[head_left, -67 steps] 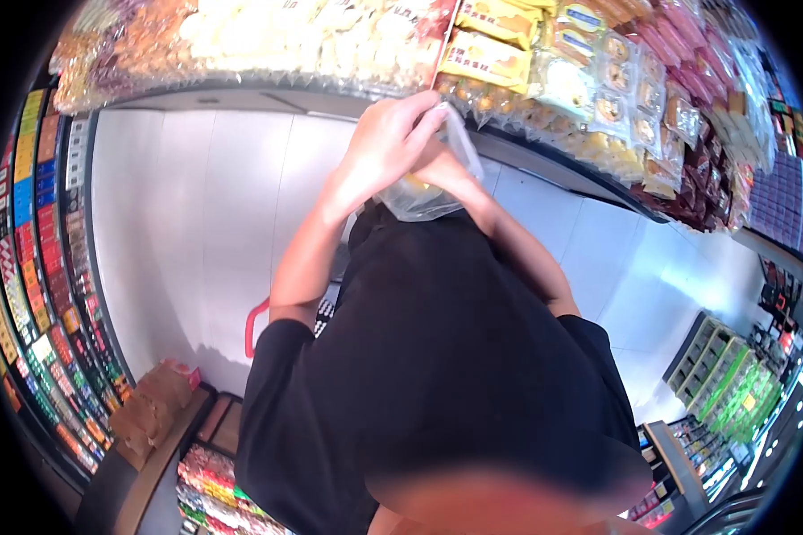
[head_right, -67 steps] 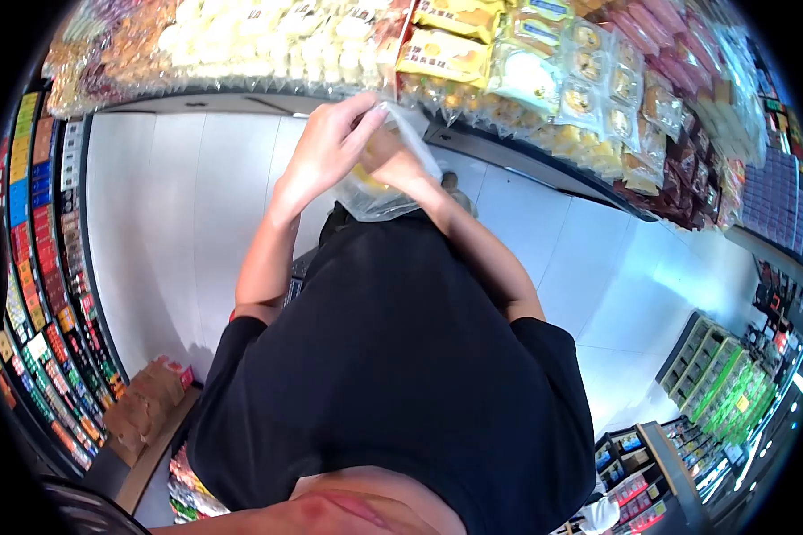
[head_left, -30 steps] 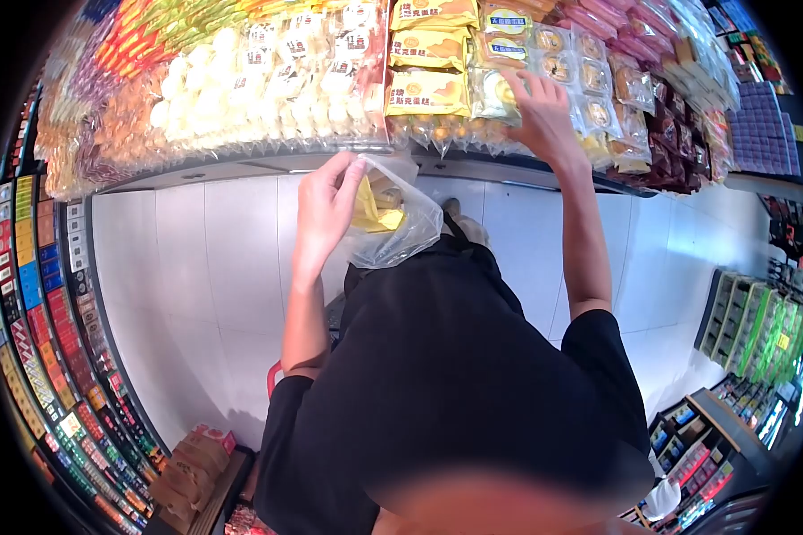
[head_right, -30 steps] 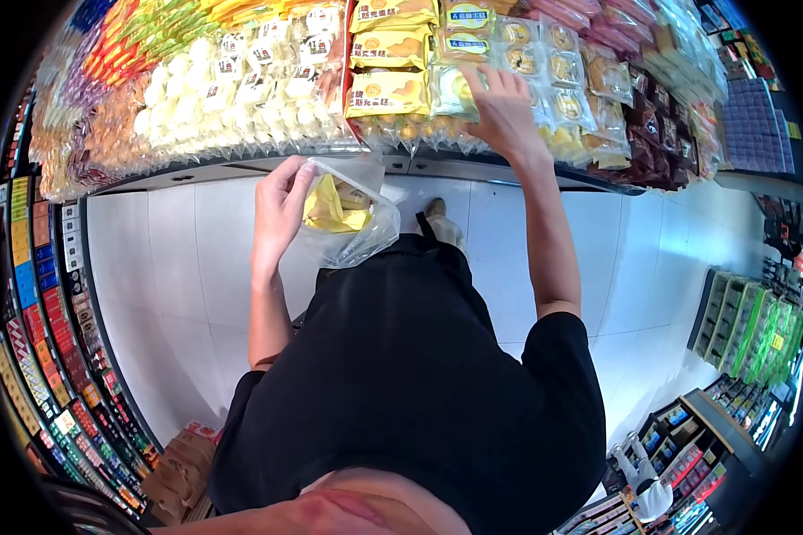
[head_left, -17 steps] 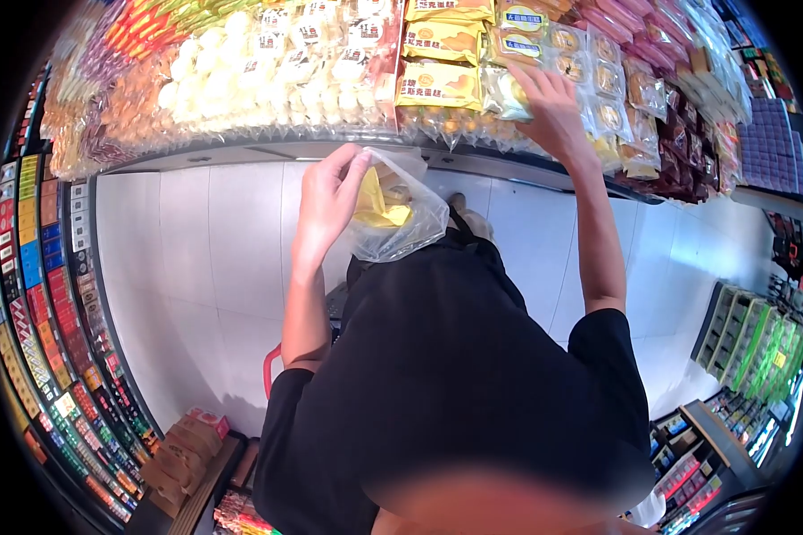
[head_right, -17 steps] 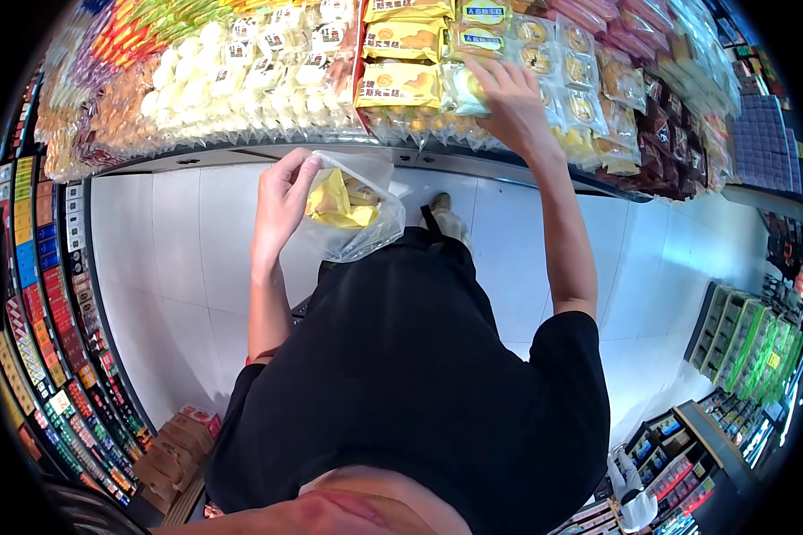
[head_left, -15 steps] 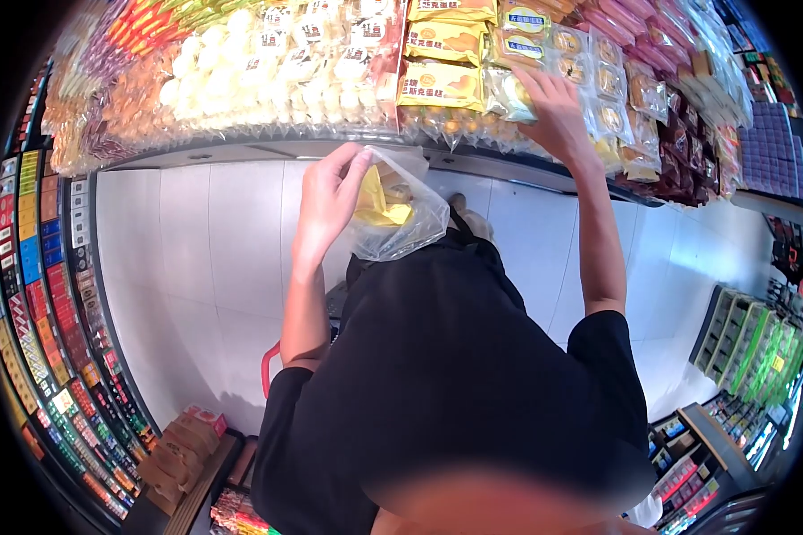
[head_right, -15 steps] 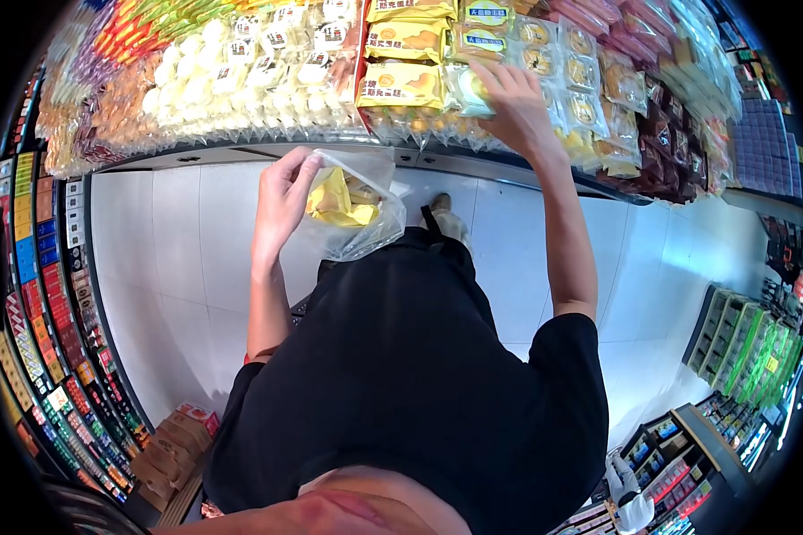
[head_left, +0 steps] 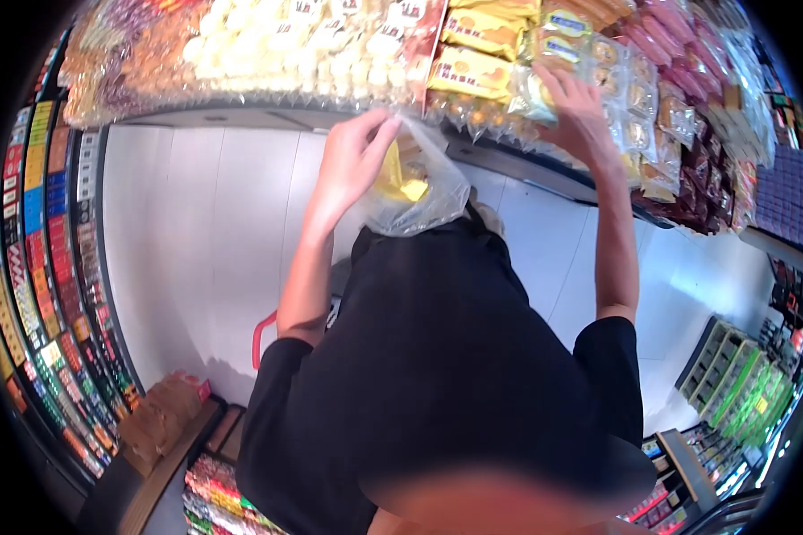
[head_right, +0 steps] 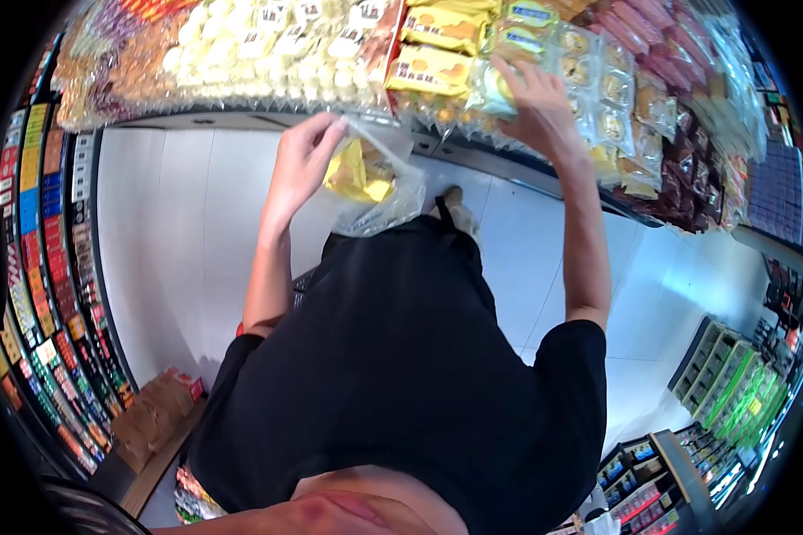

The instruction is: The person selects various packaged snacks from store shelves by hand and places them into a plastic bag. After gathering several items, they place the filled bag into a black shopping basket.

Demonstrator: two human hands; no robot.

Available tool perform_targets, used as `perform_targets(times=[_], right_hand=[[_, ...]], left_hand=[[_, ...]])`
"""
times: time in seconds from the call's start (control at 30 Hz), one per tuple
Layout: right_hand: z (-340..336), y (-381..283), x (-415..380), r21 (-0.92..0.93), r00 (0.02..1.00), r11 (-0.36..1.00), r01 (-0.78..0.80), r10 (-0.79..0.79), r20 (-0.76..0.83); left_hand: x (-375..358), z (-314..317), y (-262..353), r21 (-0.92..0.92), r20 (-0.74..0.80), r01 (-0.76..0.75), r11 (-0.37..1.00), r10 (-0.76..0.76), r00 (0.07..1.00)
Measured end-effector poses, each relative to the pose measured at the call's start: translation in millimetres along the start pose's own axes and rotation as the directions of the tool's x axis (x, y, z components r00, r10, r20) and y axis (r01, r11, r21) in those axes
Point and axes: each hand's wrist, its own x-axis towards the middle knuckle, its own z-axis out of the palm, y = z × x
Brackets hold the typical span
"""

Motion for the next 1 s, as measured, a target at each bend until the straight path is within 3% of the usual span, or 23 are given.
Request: perform_targets(times=[0.2,0.43,0.53,0.63,0.7,0.77,0.83,0.93,1.0], right_hand=[[-2.5,6.4,5.3,0.076,0.989,0.997,-0.012,0.001,0.149],[-15.0,7.8,1.9,0.307,0.998,0.951,0.026,-0.042,0.044],[-25.6,-4.2,-2.9,0.481,0.999,0.877,-0.004,0.021,-0.030],[-36.8,-37.9,-15.4,0.721,0.990,0.689,0.075,0.033,-0.134],[-36.1,-79.5,-30.6,0.983,0.992,0.134,-0.125,0.022,0.124],[-36.2,-128.0,-24.5,0.998,0.994,0.055,-0.040,-0.099,0.045],[-20.2,-154.2,-21.5,0.992,0.970,0.016,-0.126,-0.209,0.127],[0.6,-174.2,-20.6,0.888,0.935,-0.296,-0.353,-0.141,0.325],[17.9,-171.1,-19.9,0.847,0.885,-0.259,-0.464,-0.098,0.455]], left_hand=[[1.8,-7.9,11.6,-0.069,-0.007,0.020,0.997,-0.021,1.000],[4.6,-6.2,3.6,-0.043,-0.013,0.016,0.999,-0.016,1.000],[6.9,-4.3,4.0,-0.031,-0.017,0.011,0.999,-0.011,1.000],[8.6,-2.8,9.6,-0.019,-0.039,0.009,1.000,-0.010,0.999],[10.0,-3.7,12.7,-0.005,-0.038,0.012,1.000,-0.012,0.999],[10.6,-4.7,15.2,0.001,-0.043,-0.008,1.000,0.008,0.999],[11.2,-3.3,15.7,0.016,-0.041,-0.022,1.000,0.023,0.999],[7.4,-6.9,15.2,0.027,-0.054,-0.038,0.999,0.040,0.998],[3.6,-6.2,18.6,-0.002,-0.082,-0.056,0.998,0.056,0.995]])
